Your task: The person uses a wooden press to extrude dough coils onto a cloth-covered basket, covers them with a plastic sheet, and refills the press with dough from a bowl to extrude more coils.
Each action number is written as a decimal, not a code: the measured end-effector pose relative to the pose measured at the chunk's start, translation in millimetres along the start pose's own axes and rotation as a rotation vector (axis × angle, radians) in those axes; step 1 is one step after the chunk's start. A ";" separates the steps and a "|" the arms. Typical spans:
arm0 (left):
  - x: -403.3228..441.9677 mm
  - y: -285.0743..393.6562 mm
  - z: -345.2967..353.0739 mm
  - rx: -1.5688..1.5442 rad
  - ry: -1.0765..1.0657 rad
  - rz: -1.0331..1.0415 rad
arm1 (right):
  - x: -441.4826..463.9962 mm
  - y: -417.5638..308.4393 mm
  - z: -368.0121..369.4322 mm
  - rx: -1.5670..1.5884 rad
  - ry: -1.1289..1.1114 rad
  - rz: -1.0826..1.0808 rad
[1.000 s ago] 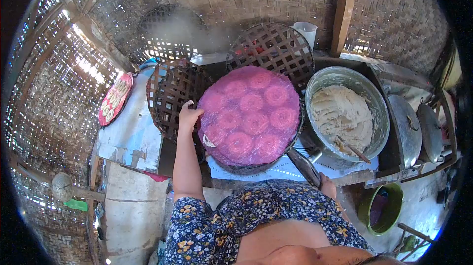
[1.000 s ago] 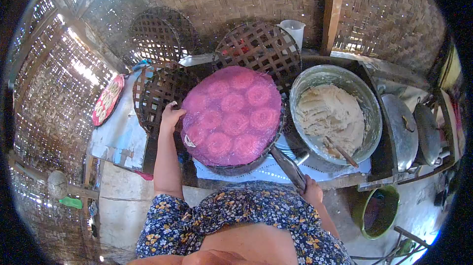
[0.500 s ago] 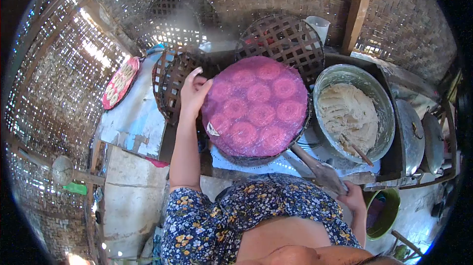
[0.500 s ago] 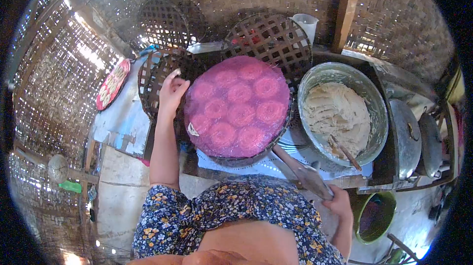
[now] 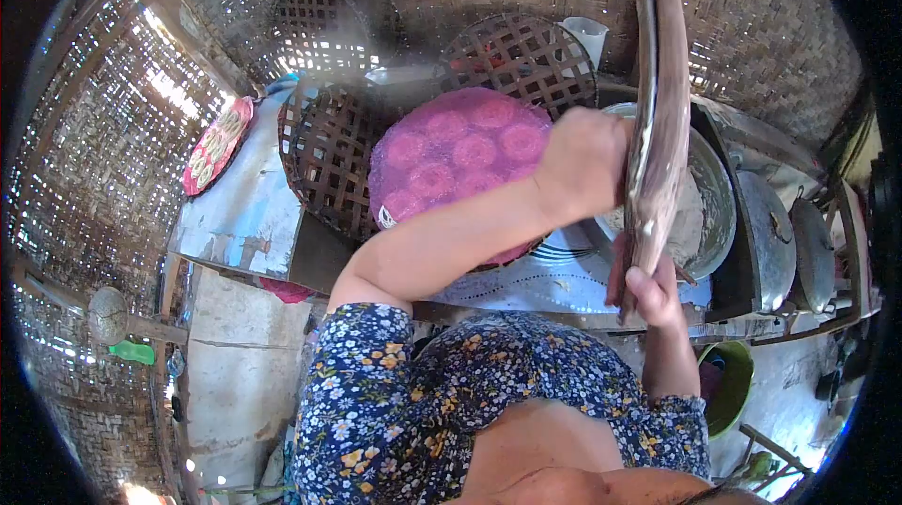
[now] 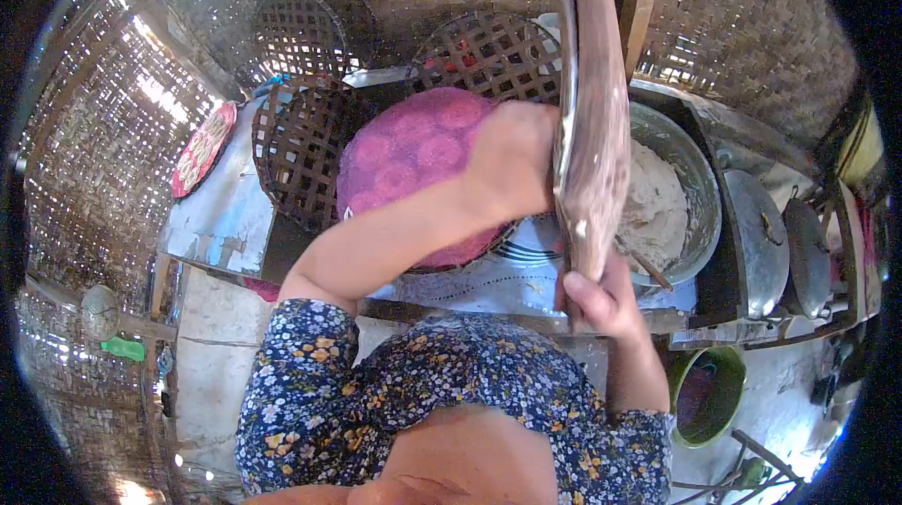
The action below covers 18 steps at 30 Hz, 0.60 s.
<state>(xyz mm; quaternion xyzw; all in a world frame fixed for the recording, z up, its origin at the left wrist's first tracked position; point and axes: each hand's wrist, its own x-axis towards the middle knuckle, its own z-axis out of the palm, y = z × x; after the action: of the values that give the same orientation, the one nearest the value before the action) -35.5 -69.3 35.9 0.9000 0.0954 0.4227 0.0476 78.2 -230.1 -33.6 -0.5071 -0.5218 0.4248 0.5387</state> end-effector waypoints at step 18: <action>21.2 23.1 -49.7 0.392 -0.229 0.209 | 33.8 -164.6 7.5 -1.316 0.756 -1.127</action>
<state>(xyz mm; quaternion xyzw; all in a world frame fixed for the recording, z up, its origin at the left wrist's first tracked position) -57.5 -87.1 87.4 0.9390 0.0761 0.2941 -0.1613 62.2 -216.5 133.3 -0.4865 -0.6157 -0.4705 0.4036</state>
